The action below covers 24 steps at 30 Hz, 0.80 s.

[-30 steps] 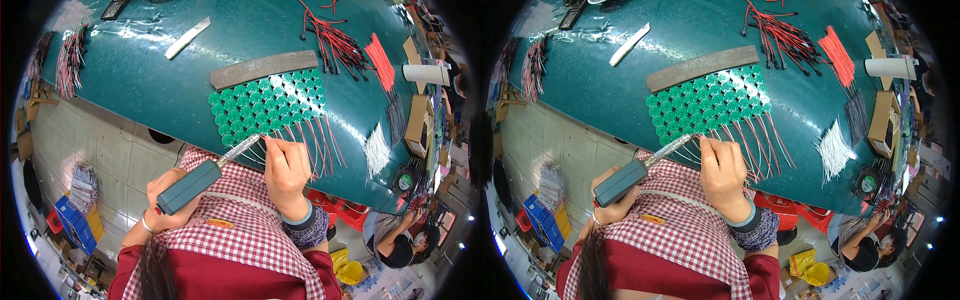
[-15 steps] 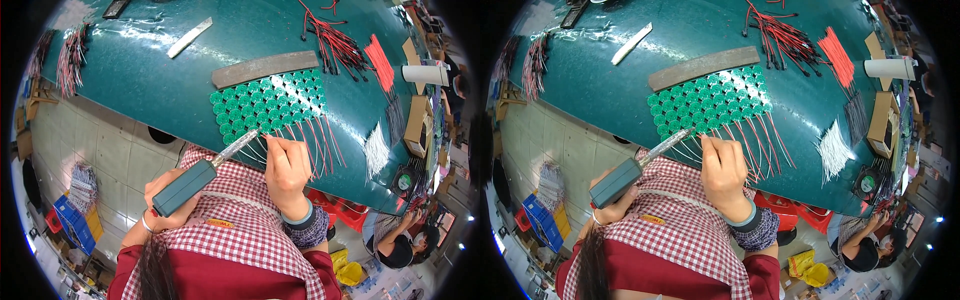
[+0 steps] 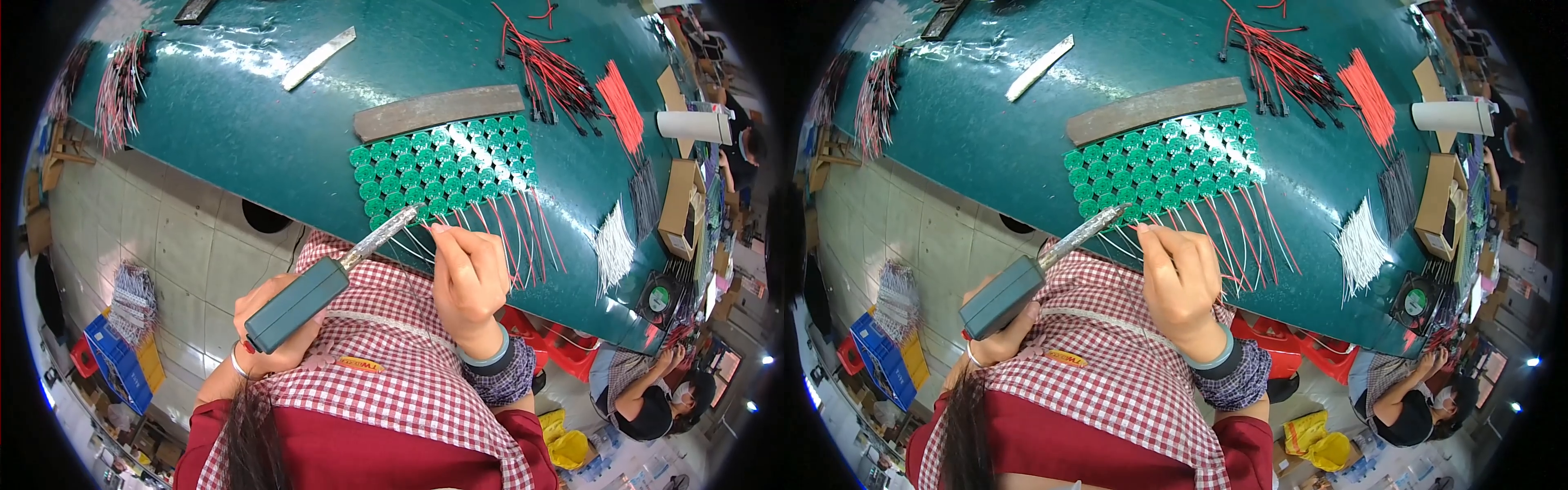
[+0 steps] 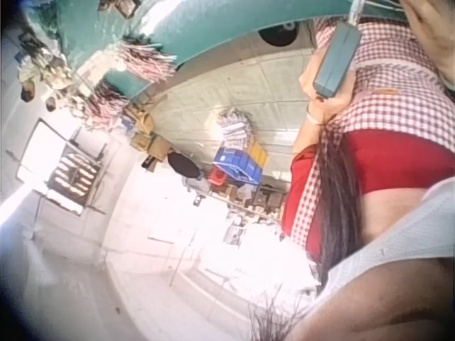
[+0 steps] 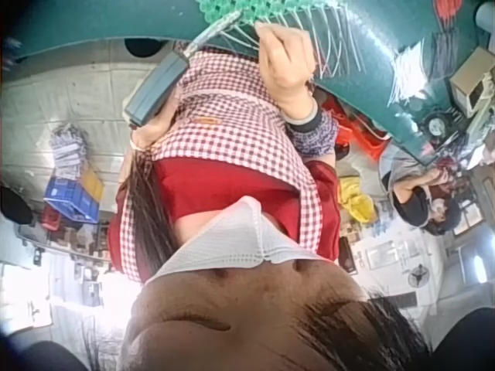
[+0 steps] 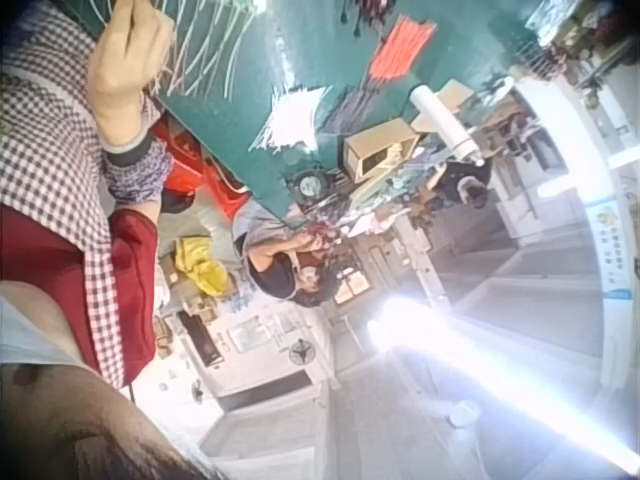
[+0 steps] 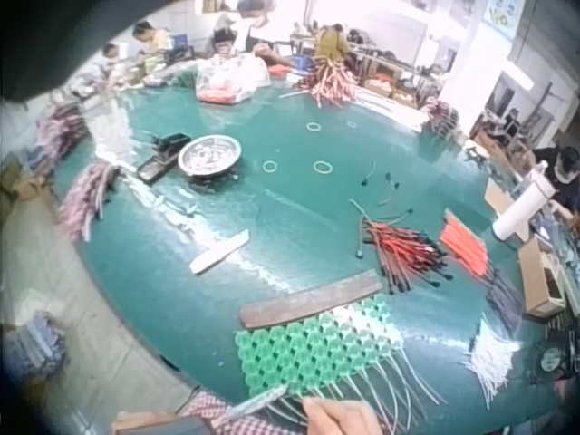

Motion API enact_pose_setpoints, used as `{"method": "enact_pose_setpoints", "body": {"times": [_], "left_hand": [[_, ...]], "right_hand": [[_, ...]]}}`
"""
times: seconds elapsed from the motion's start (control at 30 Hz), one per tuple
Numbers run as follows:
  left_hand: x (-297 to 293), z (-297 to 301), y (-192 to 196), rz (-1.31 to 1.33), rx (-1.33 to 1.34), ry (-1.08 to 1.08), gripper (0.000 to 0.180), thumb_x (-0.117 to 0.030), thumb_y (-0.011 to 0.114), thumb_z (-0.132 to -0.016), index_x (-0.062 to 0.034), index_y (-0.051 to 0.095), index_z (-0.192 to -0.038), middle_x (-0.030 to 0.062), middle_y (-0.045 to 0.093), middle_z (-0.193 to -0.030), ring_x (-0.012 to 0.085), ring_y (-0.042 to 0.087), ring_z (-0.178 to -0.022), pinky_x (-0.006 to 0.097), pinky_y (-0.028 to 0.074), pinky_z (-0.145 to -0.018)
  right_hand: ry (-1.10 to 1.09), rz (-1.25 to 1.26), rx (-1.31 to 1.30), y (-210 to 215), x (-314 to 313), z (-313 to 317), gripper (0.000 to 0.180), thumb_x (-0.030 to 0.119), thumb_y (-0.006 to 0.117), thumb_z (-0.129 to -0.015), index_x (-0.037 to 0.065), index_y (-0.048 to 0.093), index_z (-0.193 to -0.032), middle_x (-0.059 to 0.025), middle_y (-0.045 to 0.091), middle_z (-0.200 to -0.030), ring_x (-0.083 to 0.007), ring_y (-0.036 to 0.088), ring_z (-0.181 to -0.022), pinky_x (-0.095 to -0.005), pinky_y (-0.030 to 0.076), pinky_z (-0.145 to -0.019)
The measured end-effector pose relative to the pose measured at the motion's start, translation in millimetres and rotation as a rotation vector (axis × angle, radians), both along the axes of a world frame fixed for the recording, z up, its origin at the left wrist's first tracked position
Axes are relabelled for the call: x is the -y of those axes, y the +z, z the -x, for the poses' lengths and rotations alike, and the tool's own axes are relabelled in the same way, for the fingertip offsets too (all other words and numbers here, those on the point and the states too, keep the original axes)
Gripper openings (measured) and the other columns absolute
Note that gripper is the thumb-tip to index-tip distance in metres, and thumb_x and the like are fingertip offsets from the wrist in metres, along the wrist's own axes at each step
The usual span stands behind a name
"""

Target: The person solders red and black wires to a green circular component board using a soldering iron gun and solder wire.

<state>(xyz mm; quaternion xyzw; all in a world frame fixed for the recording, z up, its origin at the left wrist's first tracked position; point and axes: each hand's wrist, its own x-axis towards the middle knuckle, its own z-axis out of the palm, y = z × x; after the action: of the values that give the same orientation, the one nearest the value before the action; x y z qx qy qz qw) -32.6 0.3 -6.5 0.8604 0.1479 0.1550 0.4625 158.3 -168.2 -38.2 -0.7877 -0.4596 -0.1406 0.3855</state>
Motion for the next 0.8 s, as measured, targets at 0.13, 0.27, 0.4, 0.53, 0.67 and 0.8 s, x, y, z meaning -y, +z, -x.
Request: {"method": "enact_pose_setpoints", "body": {"times": [0.13, 0.27, 0.4, 0.53, 0.67, 0.8], "left_hand": [[-1.4, 1.1, 1.2, 0.003, -0.003, -0.003, 0.027, -0.003, 0.072, -0.077, 0.0049, 0.067, -0.102, 0.0146, 0.065, -0.086, 0.0234, 0.062, -0.069, 0.032, 0.047, -0.061], [-0.2, 3.2, 0.5, 0.026, -0.01, 0.01, 0.026, -0.004, 0.073, -0.078, 0.0045, 0.067, -0.102, 0.0145, 0.065, -0.085, 0.0233, 0.062, -0.069, 0.032, 0.047, -0.061], [0.2, 6.1, -1.0, 0.078, -0.036, 0.032, 0.026, -0.003, 0.073, -0.077, 0.0043, 0.067, -0.101, 0.0148, 0.065, -0.085, 0.0235, 0.063, -0.069, 0.032, 0.048, -0.061], [-0.2, 7.0, -0.7, 0.092, -0.052, 0.034, 0.024, -0.003, 0.073, -0.076, 0.0048, 0.068, -0.099, 0.0154, 0.065, -0.085, 0.0239, 0.064, -0.068, 0.032, 0.049, -0.06], [0.4, 7.9, -1.0, 0.117, -0.063, 0.049, 0.024, -0.002, 0.073, -0.075, 0.0053, 0.068, -0.097, 0.0157, 0.065, -0.084, 0.0245, 0.064, -0.067, 0.032, 0.049, -0.059], [-0.6, 6.8, -0.2, 0.141, -0.072, 0.046, 0.024, -0.001, 0.073, -0.074, 0.0055, 0.068, -0.097, 0.0158, 0.065, -0.083, 0.0253, 0.064, -0.067, 0.032, 0.049, -0.059]], "right_hand": [[0.033, 0.036, -0.022, -4.0, -2.5, 3.3, 0.033, -0.01, 0.072, -0.068, -0.002, 0.068, -0.099, -0.011, 0.065, -0.091, -0.0259, 0.061, -0.075, -0.0331, 0.05, -0.061], [0.025, 0.087, -0.019, -6.0, -3.3, 5.2, 0.029, -0.008, 0.07, -0.07, -0.002, 0.067, -0.099, -0.0115, 0.064, -0.091, -0.0262, 0.061, -0.075, -0.0334, 0.051, -0.061], [0.013, 0.108, -0.013, -7.7, -3.4, 6.7, 0.028, -0.006, 0.068, -0.072, -0.003, 0.067, -0.099, -0.0121, 0.064, -0.092, -0.0264, 0.062, -0.076, -0.0339, 0.051, -0.062], [0.019, 0.119, -0.02, -6.9, -3.8, 7.1, 0.028, -0.006, 0.067, -0.072, -0.003, 0.067, -0.099, -0.0128, 0.064, -0.093, -0.0268, 0.062, -0.077, -0.034, 0.051, -0.063], [0.011, 0.144, -0.027, -7.1, -4.0, 7.9, 0.027, -0.005, 0.066, -0.072, -0.004, 0.067, -0.099, -0.0135, 0.064, -0.095, -0.0272, 0.062, -0.078, -0.0343, 0.051, -0.063], [0.014, 0.147, -0.031, -7.4, -4.1, 8.2, 0.026, -0.005, 0.066, -0.072, -0.004, 0.067, -0.099, -0.0134, 0.064, -0.095, -0.0272, 0.062, -0.078, -0.0345, 0.051, -0.064]]}}
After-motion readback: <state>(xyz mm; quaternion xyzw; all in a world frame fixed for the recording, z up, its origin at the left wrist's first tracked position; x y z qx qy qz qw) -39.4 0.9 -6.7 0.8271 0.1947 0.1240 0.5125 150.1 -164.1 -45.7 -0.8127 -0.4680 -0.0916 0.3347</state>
